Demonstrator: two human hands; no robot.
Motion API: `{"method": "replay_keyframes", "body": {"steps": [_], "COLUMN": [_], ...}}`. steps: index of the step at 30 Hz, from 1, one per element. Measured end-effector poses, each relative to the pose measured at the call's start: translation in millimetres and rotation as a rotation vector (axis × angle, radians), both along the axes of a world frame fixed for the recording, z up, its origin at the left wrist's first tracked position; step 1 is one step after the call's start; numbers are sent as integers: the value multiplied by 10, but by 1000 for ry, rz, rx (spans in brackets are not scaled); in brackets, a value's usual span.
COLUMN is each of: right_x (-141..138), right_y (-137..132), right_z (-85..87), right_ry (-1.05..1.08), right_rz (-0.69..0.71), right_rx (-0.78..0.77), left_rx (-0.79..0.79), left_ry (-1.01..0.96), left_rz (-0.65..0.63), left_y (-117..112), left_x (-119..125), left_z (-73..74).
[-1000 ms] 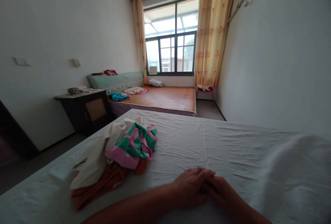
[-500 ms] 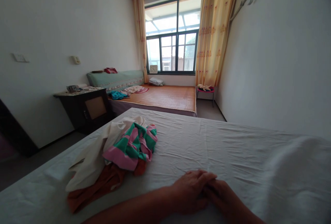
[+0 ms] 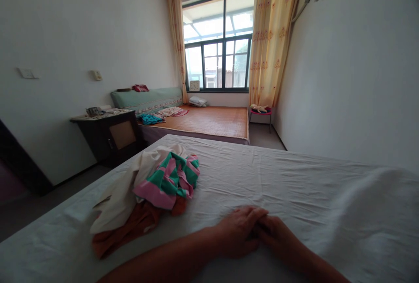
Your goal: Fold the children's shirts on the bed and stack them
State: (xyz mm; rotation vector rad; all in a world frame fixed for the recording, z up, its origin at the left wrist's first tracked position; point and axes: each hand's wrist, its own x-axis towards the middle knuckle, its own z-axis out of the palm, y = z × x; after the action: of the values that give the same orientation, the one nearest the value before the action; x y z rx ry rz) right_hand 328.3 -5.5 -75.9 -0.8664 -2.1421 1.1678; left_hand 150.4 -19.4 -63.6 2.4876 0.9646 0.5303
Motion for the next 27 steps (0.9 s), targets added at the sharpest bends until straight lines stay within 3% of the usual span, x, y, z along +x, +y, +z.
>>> {"method": "replay_keyframes", "body": {"steps": [10, 15, 18, 20, 24, 27], "right_x": [25, 18, 30, 43, 59, 55], "right_y": [15, 2, -14, -23, -26, -23], "right_z": [49, 75, 93, 96, 87, 79], "right_ry": [-28, -7, -26, -48, -91, -102], "right_rz": [26, 57, 49, 31, 18, 16], "right_rx": [57, 64, 89, 94, 71, 67], "left_rx": [-12, 72, 178, 232, 180, 103], "left_ry": [42, 147, 329, 473, 773, 845], "left_rz": [-2, -15, 0, 80, 399, 650], "left_y": [-19, -51, -45, -24, 26, 62], "left_x": [16, 0, -159, -357, -840, -1138], "left_z": [55, 126, 325, 530, 955, 1137]}}
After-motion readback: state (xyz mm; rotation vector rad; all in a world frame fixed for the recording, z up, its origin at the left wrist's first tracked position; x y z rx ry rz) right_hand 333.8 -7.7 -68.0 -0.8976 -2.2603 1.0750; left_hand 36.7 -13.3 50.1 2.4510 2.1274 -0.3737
